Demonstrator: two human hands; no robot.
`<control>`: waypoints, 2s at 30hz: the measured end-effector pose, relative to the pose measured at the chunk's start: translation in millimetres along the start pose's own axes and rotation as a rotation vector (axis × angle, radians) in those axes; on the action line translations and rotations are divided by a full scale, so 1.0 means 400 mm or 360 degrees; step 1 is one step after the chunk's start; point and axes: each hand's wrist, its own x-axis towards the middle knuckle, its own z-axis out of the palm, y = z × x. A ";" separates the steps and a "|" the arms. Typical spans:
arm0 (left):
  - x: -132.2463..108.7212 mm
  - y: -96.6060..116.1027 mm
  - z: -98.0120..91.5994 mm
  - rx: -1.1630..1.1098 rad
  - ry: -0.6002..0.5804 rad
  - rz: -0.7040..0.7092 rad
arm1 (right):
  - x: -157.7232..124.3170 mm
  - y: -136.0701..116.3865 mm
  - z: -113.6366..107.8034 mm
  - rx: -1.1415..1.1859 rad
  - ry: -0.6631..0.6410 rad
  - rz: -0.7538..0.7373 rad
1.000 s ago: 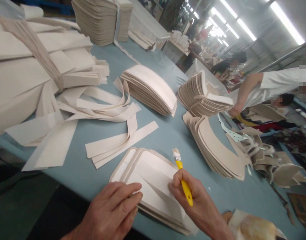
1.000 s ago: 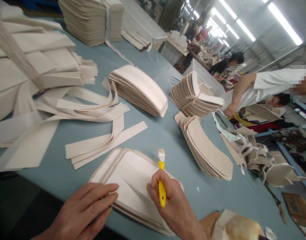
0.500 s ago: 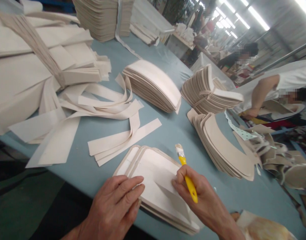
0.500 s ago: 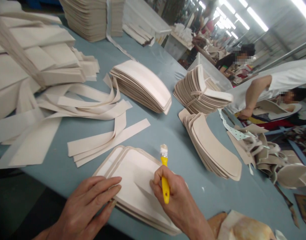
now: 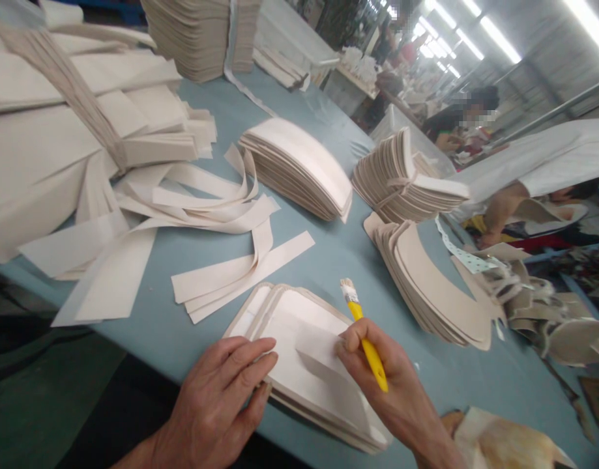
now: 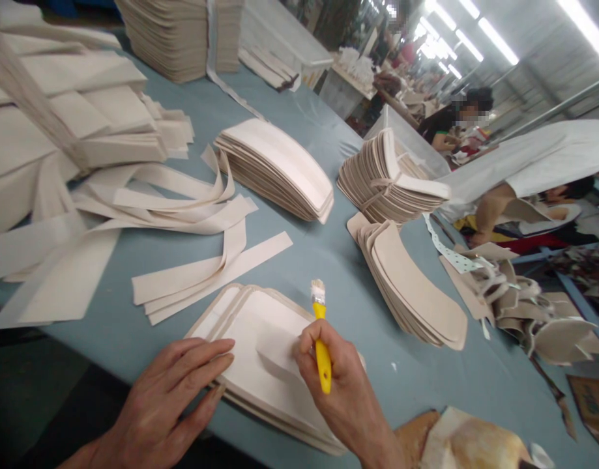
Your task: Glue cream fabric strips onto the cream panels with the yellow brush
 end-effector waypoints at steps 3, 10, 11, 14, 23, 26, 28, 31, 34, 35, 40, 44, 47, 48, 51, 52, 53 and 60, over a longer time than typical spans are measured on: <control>0.000 0.000 0.005 -0.0017 0.0016 -0.0016 | -0.001 -0.002 0.008 0.0024 0.0007 -0.0003; -0.015 -0.003 0.020 0.0055 0.0011 -0.0073 | 0.001 -0.010 0.023 -0.0054 0.0089 0.0030; -0.018 -0.004 0.023 0.0061 0.0004 -0.0079 | 0.001 -0.011 0.027 -0.0064 0.0089 0.0061; -0.024 -0.006 0.028 0.0076 -0.0003 -0.0079 | 0.000 -0.012 0.044 -0.0144 0.0087 0.0160; -0.025 -0.008 0.026 0.0098 -0.0030 -0.0064 | 0.004 -0.017 0.100 -0.0516 0.0342 -0.0065; -0.023 -0.006 0.019 0.0070 -0.0053 -0.0069 | 0.013 -0.038 0.112 -0.0549 0.0360 -0.0047; -0.024 -0.005 0.018 0.0035 -0.0044 -0.0097 | 0.020 -0.051 0.119 -0.0586 0.0351 -0.0009; -0.021 -0.005 0.017 0.0012 -0.0022 -0.0119 | 0.030 -0.060 0.128 -0.0660 0.0315 0.0041; -0.015 -0.003 0.016 0.0043 -0.0031 -0.0100 | 0.036 -0.059 0.136 -0.0708 0.0303 0.0011; -0.014 -0.003 0.016 0.0052 -0.0036 -0.0097 | 0.037 -0.058 0.138 -0.0718 0.0303 -0.0014; -0.015 -0.002 0.017 0.0076 -0.0015 -0.0127 | 0.042 -0.052 0.141 -0.0711 0.0250 -0.0048; -0.011 -0.002 0.015 0.0103 -0.0031 -0.0102 | 0.046 -0.043 0.139 -0.0678 0.0183 0.0007; -0.006 0.000 0.012 0.0108 -0.0019 -0.0104 | 0.047 -0.039 0.139 -0.0656 0.0171 0.0032; -0.005 0.000 0.011 0.0111 -0.0020 -0.0105 | 0.048 -0.040 0.139 -0.0641 0.0171 0.0040; -0.003 -0.002 0.010 0.0123 -0.0016 -0.0102 | 0.049 -0.045 0.141 -0.0573 0.0167 0.0065; -0.003 -0.003 0.010 0.0124 -0.0021 -0.0102 | 0.049 -0.048 0.142 -0.0550 0.0164 0.0067; -0.003 -0.004 0.011 0.0124 -0.0028 -0.0100 | 0.050 -0.052 0.143 -0.0531 0.0168 0.0068; -0.009 -0.007 0.017 0.0113 -0.0040 -0.0110 | 0.059 -0.070 0.153 -0.0452 0.0205 0.0080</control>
